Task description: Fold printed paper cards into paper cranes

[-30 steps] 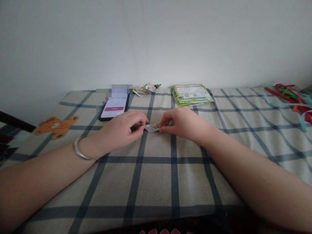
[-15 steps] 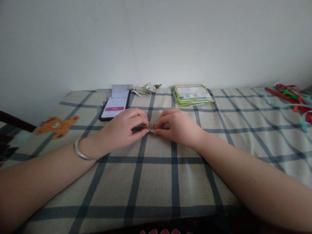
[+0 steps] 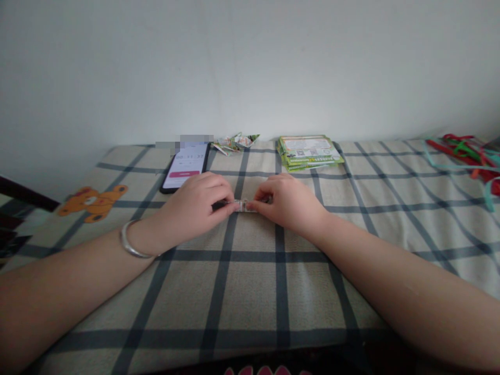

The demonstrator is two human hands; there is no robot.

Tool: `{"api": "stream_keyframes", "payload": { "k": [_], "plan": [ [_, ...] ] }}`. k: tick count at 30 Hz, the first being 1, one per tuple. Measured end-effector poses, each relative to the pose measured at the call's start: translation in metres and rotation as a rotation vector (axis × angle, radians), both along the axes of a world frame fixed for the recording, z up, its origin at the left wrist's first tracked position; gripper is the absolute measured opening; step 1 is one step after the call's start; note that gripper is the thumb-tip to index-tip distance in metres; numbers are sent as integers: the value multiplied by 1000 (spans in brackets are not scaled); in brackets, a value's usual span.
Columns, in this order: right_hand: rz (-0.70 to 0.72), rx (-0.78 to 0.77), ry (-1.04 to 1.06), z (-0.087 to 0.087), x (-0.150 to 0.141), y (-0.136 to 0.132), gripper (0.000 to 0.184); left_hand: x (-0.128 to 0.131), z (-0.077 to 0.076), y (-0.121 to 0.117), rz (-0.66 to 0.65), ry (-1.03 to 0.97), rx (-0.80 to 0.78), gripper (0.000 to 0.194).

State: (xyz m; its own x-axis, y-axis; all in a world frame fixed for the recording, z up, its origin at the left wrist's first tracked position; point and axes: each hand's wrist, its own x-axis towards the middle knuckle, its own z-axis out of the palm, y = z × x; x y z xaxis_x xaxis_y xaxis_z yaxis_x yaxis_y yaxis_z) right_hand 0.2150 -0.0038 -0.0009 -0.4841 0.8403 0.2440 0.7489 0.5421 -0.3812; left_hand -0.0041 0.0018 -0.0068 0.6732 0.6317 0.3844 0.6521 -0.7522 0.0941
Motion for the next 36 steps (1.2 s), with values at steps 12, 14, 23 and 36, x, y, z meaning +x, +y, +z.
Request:
{"api": "stream_keyframes", "payload": {
  "k": [12, 14, 23, 36],
  "plan": [
    [26, 40, -97, -8, -1, 8, 25, 0, -5, 2, 100, 6, -79, 29],
    [27, 81, -111, -8, -1, 7, 25, 0, -5, 2, 106, 15, -80, 30],
    [0, 77, -154, -10, -1, 7, 28, 3, -5, 0, 154, 100, -1, 32],
    [11, 89, -215, -8, -2, 7, 26, 3, -3, -5, 124, 190, 180, 24]
  ]
}}
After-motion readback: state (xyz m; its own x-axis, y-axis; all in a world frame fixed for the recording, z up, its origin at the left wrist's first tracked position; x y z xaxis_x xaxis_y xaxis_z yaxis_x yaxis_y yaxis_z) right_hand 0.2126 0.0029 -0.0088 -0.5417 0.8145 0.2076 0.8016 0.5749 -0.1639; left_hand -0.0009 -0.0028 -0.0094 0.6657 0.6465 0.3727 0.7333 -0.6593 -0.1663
